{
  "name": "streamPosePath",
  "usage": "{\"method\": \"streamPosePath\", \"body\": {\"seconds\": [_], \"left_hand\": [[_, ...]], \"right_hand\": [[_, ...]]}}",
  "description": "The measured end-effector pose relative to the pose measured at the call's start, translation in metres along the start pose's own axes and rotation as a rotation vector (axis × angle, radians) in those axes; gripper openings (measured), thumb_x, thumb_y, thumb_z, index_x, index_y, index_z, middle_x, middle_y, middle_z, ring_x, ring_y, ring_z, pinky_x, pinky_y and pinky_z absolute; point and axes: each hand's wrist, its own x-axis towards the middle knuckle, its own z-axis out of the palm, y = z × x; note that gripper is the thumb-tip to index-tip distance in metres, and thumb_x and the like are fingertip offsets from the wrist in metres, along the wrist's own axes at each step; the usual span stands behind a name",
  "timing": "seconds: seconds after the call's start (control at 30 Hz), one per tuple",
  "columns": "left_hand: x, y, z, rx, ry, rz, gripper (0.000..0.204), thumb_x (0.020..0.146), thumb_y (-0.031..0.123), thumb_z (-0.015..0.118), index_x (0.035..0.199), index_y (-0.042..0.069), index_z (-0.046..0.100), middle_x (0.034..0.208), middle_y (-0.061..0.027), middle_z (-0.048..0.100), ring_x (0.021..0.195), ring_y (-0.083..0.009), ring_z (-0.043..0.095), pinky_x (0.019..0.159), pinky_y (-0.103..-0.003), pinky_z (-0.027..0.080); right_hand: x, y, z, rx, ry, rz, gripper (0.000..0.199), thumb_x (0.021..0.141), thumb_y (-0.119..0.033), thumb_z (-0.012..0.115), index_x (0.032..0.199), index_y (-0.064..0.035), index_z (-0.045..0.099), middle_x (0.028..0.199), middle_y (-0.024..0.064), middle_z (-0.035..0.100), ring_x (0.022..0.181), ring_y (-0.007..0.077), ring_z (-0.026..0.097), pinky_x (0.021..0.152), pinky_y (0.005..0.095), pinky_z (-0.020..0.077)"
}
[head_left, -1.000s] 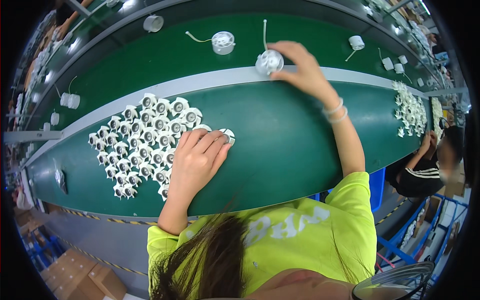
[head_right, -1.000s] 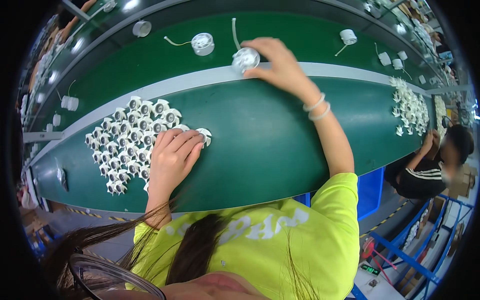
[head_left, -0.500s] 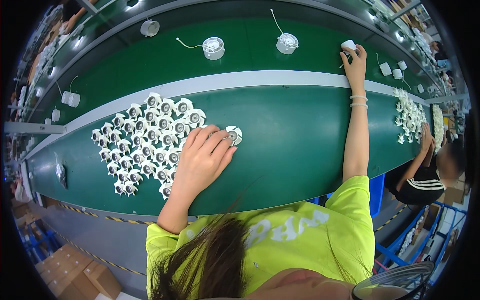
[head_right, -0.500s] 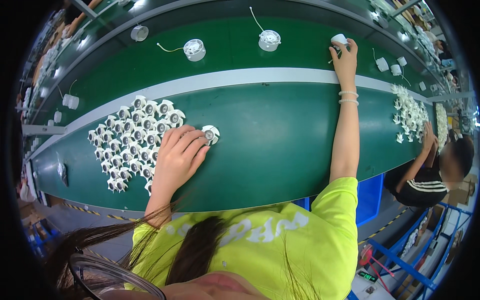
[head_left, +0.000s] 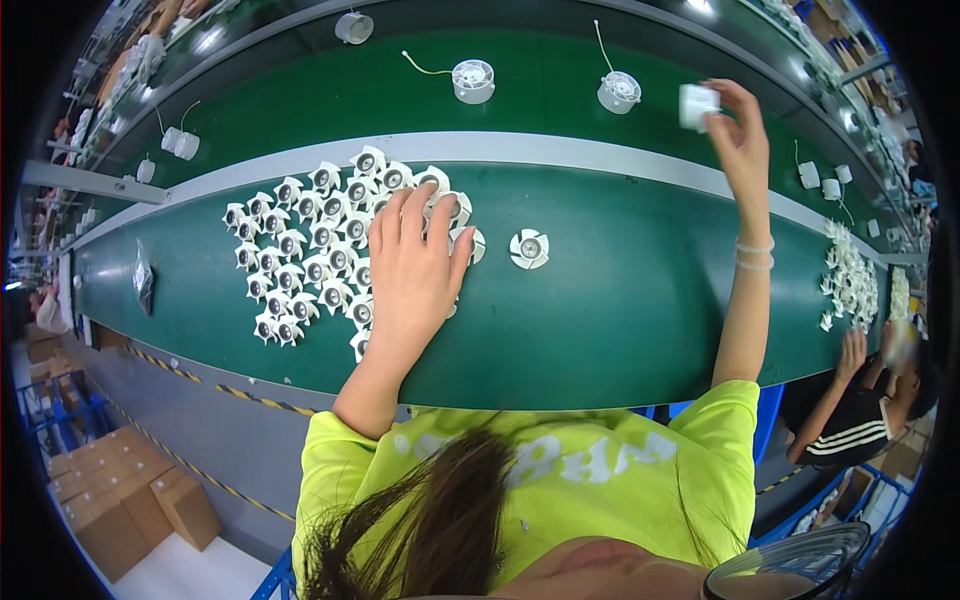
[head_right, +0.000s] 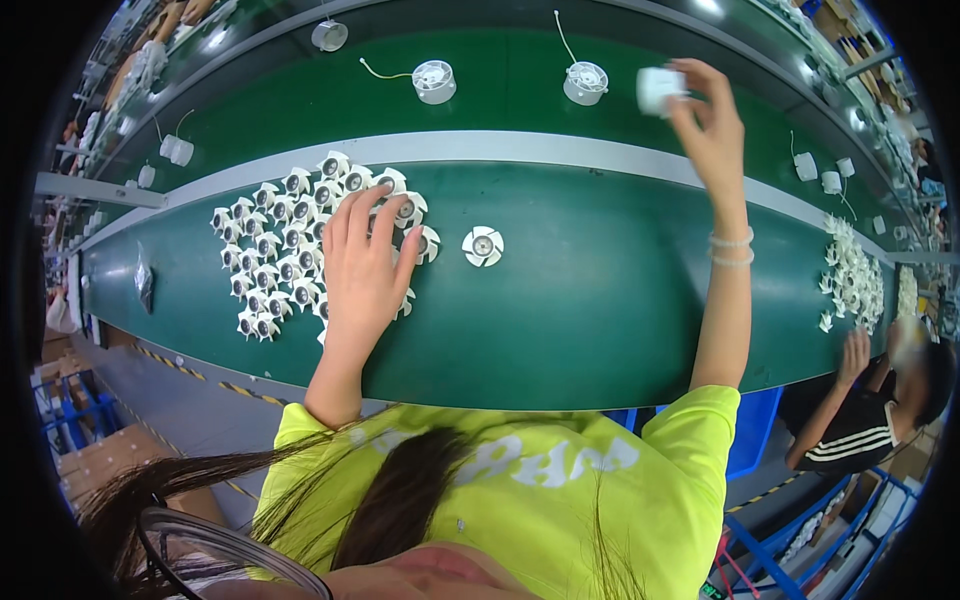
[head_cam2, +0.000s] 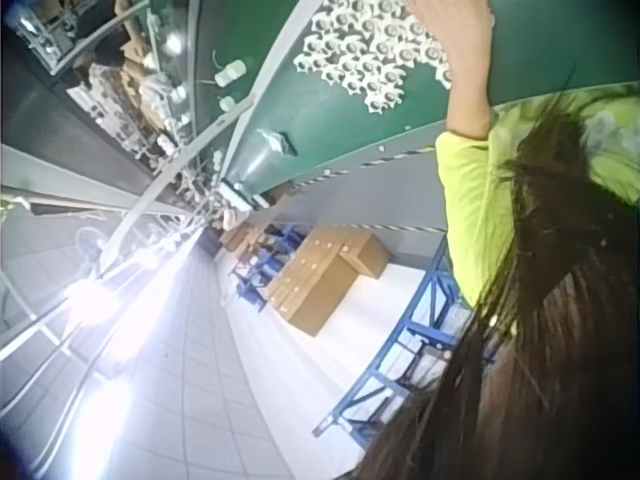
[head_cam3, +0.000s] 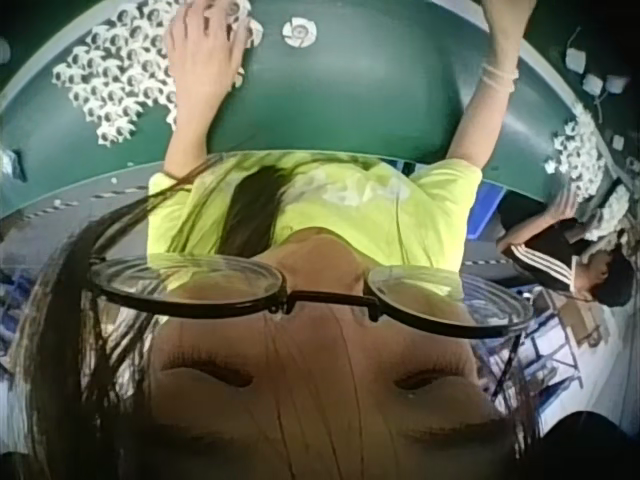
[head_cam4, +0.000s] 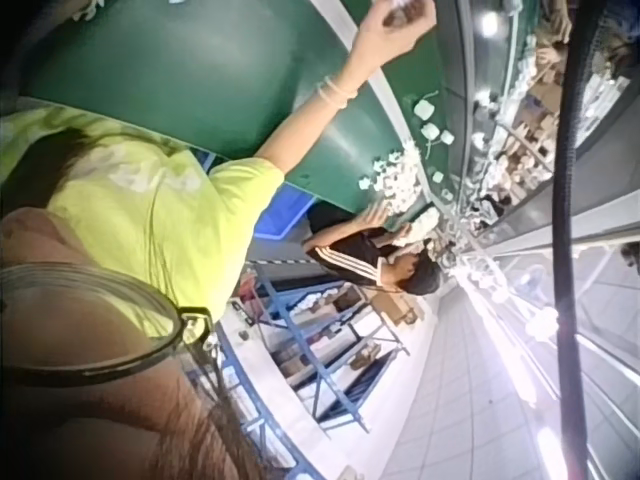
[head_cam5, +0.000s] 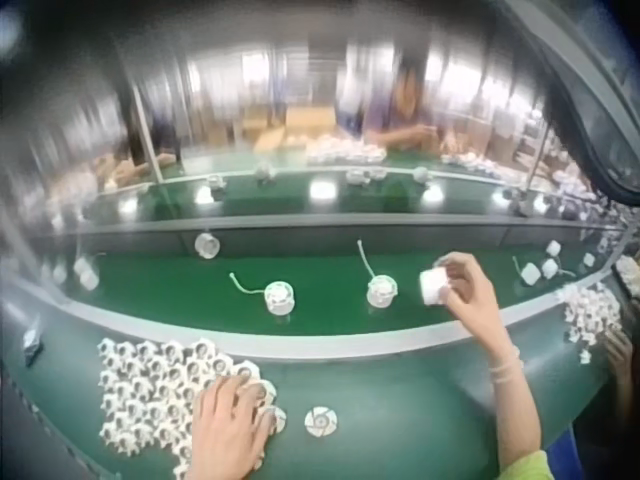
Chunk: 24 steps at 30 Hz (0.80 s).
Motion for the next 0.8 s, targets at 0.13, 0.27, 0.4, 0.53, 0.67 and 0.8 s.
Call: {"method": "streamPosePath", "body": {"seconds": [0.13,0.27,0.4,0.53,0.67,0.8], "left_hand": [[-0.004,-0.004,0.003,0.02,-0.051,-0.051,0.032,0.092,0.021,0.067,0.119,0.005,0.065,0.124,-0.0073,0.062,0.119,-0.0269,0.055,0.105,-0.041,0.041],[-0.003,-0.002,0.002,-0.002,-0.06,-0.004,0.032,0.092,0.021,0.067,0.119,0.005,0.065,0.122,-0.0074,0.062,0.119,-0.0265,0.055,0.105,-0.041,0.04],[-0.003,-0.001,0.001,0.001,-0.073,-0.009,0.031,0.092,0.021,0.067,0.118,0.005,0.066,0.122,-0.0074,0.062,0.119,-0.0261,0.056,0.105,-0.041,0.041],[-0.002,-0.001,0.0,-0.007,-0.091,-0.005,0.031,0.092,0.021,0.068,0.119,0.004,0.066,0.123,-0.0075,0.062,0.119,-0.026,0.056,0.105,-0.04,0.041],[-0.003,0.0,-0.001,-0.025,-0.108,0.007,0.032,0.092,0.02,0.068,0.119,0.004,0.066,0.123,-0.0074,0.063,0.118,-0.0261,0.056,0.104,-0.04,0.042],[-0.002,0.0,-0.004,-0.021,-0.122,0.007,0.032,0.092,0.019,0.068,0.12,0.004,0.065,0.125,-0.007,0.063,0.118,-0.0262,0.056,0.104,-0.04,0.042]], "right_hand": [[-0.035,-0.083,0.058,0.019,-0.501,-0.222,0.05,0.071,0.001,0.077,0.121,-0.0061,0.07,0.123,0.0083,0.069,0.102,0.0212,0.063,0.096,0.0337,0.0504],[-0.076,-0.089,0.101,0.021,-0.673,-0.463,0.05,0.078,-0.006,0.078,0.127,-0.0101,0.069,0.133,0.0049,0.063,0.116,0.026,0.056,0.099,0.0354,0.0505],[-0.094,-0.09,0.115,-0.074,-0.693,-0.479,0.051,0.08,-0.007,0.076,0.13,-0.0103,0.066,0.133,0.0055,0.063,0.115,0.0263,0.057,0.1,0.0357,0.0498],[-0.096,-0.08,0.116,-0.031,-0.733,-0.438,0.052,0.081,-0.007,0.075,0.131,-0.0099,0.064,0.131,0.0058,0.064,0.113,0.0264,0.058,0.101,0.036,0.0492],[-0.084,-0.069,0.109,0.018,-0.714,-0.387,0.051,0.081,-0.006,0.073,0.131,-0.0093,0.063,0.129,0.0059,0.065,0.112,0.0263,0.058,0.101,0.0362,0.0489],[-0.053,-0.05,0.092,-0.119,-0.452,-0.39,0.047,0.08,-0.007,0.072,0.127,-0.0093,0.065,0.126,0.0058,0.066,0.112,0.0258,0.059,0.1,0.0361,0.0489]]}}
